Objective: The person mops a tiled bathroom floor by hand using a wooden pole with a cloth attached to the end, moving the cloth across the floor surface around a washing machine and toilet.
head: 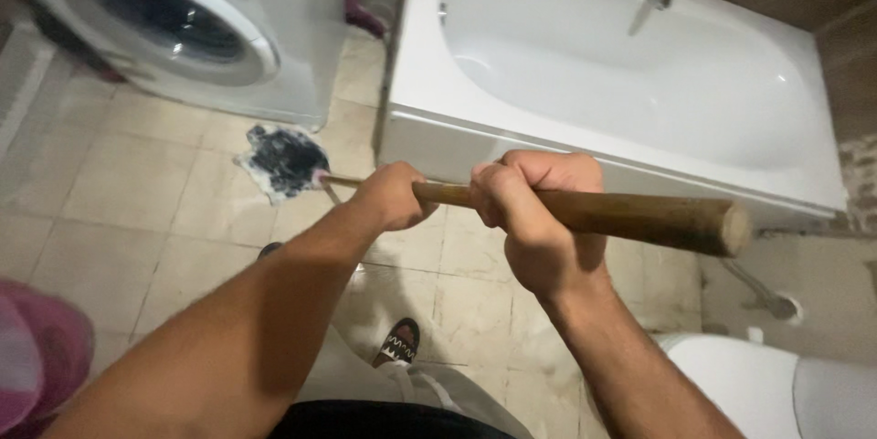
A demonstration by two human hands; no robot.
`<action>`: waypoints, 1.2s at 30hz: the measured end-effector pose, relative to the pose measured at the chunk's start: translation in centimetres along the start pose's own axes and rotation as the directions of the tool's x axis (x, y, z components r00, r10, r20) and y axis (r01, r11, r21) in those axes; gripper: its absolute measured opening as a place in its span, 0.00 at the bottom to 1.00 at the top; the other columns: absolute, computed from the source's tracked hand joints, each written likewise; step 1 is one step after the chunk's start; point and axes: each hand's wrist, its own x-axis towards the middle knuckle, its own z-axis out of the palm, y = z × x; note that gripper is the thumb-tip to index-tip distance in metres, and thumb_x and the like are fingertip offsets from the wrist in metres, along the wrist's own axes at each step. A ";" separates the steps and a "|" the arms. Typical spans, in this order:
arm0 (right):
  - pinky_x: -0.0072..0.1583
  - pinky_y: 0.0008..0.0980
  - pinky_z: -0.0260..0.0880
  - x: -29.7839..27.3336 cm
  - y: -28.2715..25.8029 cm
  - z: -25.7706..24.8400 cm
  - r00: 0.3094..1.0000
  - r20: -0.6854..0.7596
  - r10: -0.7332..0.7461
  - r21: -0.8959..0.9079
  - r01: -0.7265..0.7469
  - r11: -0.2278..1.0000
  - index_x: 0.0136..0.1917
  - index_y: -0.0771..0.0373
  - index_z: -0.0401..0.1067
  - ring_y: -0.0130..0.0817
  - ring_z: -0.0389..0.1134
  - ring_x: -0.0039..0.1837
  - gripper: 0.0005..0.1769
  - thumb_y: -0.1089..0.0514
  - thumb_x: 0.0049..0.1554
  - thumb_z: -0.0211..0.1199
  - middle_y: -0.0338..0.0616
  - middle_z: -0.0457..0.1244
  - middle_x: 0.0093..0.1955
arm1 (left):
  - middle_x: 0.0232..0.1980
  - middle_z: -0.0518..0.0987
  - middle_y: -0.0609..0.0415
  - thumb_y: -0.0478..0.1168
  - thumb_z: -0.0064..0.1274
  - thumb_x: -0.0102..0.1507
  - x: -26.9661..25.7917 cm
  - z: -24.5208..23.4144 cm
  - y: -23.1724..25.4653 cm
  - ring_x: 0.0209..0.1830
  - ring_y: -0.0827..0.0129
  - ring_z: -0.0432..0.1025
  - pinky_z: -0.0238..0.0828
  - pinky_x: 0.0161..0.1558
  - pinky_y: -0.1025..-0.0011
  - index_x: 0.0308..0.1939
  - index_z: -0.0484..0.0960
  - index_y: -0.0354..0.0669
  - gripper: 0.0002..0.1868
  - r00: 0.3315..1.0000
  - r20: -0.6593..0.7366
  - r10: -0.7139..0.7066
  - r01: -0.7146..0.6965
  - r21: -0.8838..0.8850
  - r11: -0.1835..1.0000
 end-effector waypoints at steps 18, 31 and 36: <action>0.37 0.32 0.54 3.5 2.3 1.6 0.995 -0.077 0.061 0.347 -0.031 0.937 0.22 0.57 0.51 0.25 0.46 0.29 0.25 0.70 0.58 0.51 0.35 0.47 0.23 | 0.33 0.84 0.44 0.44 0.56 0.58 -0.8 -3.0 -0.8 0.36 0.56 0.79 0.73 0.44 0.58 0.32 0.87 0.39 0.11 0.994 0.040 -0.097 0.102 -0.145 0.984; 0.35 0.30 0.54 13.3 3.5 20.6 0.992 0.061 0.111 0.294 -0.124 0.948 0.22 0.59 0.58 0.26 0.52 0.29 0.22 0.67 0.56 0.51 0.39 0.55 0.23 | 0.43 0.83 0.38 0.54 0.54 0.62 0.1 -16.9 -18.5 0.47 0.50 0.78 0.74 0.52 0.57 0.36 0.87 0.37 0.22 0.933 -0.033 -0.359 0.357 -0.059 0.932; 0.33 0.28 0.57 15.6 3.7 26.7 0.978 0.181 0.102 0.239 -0.144 0.960 0.22 0.61 0.63 0.25 0.55 0.27 0.21 0.67 0.56 0.52 0.39 0.59 0.23 | 0.44 0.84 0.37 0.54 0.54 0.61 -1.3 -18.7 -25.7 0.48 0.47 0.80 0.77 0.51 0.56 0.38 0.87 0.39 0.21 0.919 -0.157 -0.361 0.349 -0.098 0.932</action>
